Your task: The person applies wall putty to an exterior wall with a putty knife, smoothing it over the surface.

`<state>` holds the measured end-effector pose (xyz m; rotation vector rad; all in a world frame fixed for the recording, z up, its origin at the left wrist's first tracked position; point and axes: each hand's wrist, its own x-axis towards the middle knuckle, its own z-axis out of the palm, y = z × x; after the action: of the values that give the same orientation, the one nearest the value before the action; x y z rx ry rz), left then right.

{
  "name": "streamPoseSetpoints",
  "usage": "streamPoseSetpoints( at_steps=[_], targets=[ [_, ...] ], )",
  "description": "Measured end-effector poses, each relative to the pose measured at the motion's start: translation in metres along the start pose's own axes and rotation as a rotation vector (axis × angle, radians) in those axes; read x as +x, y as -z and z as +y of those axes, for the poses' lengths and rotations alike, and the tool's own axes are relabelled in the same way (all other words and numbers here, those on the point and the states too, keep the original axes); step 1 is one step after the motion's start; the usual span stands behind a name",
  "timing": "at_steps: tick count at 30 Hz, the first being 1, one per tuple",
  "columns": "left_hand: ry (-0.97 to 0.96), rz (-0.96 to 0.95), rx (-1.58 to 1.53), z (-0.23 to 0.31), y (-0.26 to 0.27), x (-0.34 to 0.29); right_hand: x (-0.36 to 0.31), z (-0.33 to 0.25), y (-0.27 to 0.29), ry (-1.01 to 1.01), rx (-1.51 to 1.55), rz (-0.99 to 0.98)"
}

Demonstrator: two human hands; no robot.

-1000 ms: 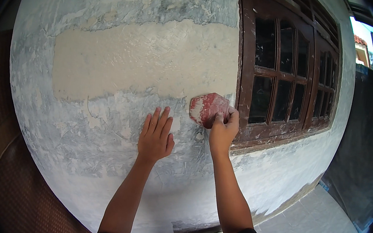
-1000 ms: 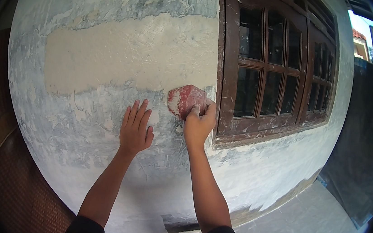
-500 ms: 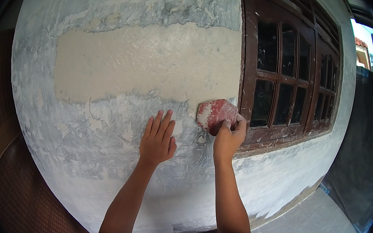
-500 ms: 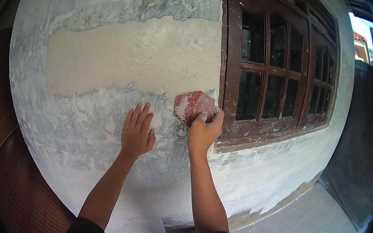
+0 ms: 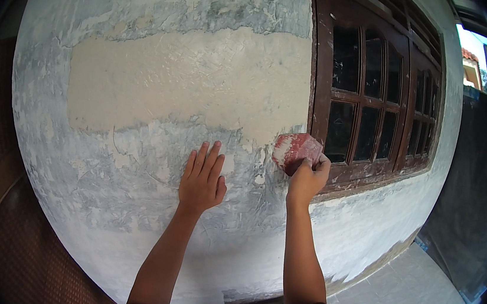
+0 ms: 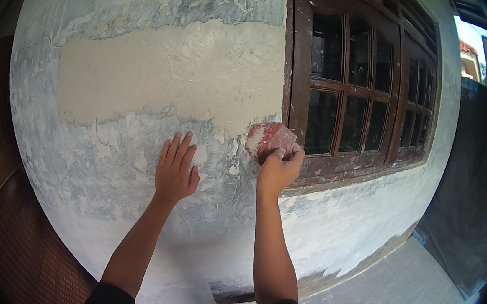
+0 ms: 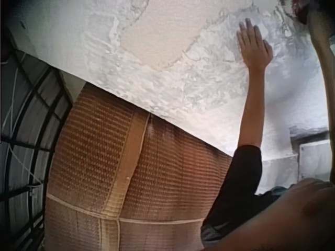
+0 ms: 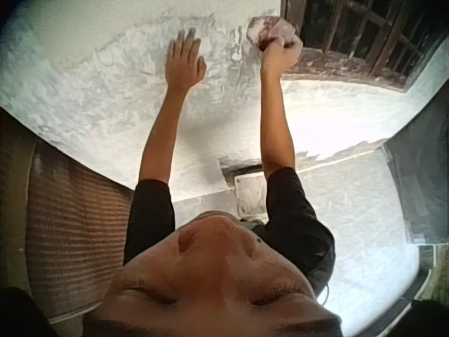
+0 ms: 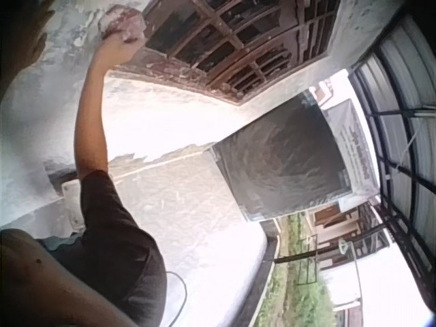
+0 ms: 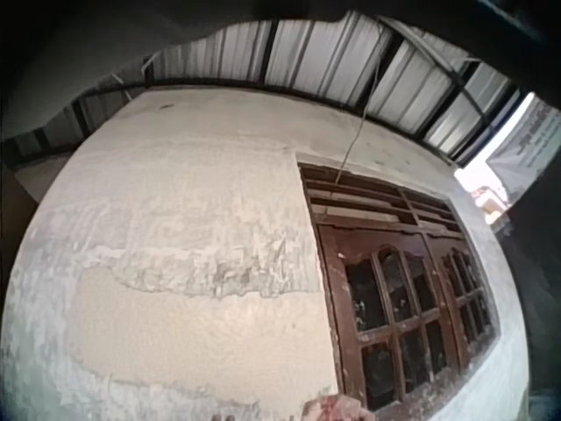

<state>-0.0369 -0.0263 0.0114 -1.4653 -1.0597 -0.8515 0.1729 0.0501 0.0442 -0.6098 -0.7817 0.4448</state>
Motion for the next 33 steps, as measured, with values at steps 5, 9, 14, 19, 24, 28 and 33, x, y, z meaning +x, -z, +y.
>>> streamPoseSetpoints(
  at_steps=[5,9,14,19,24,28,33],
  targets=[
    [-0.002,0.003,-0.009,0.000,0.000,0.000,-0.017,-0.016,-0.013,0.057,0.032,-0.138],
    [-0.002,0.004,-0.001,0.001,-0.001,0.001,0.005,0.008,0.000,-0.069,0.088,-0.032],
    [-0.006,0.007,0.007,0.000,-0.002,0.000,0.001,0.007,-0.014,0.008,0.121,-0.138],
    [0.007,-0.014,-0.013,0.000,-0.002,0.001,0.011,-0.001,-0.004,-0.065,0.090,-0.065],
    [0.000,0.000,0.002,-0.002,-0.003,-0.001,-0.003,-0.013,-0.017,0.060,-0.004,-0.184],
    [0.003,-0.005,-0.019,0.001,-0.003,0.001,0.012,0.014,0.002,-0.033,0.043,-0.059],
    [0.005,0.007,-0.001,0.000,-0.003,0.000,-0.004,-0.004,-0.008,0.051,-0.003,-0.233]
  ],
)
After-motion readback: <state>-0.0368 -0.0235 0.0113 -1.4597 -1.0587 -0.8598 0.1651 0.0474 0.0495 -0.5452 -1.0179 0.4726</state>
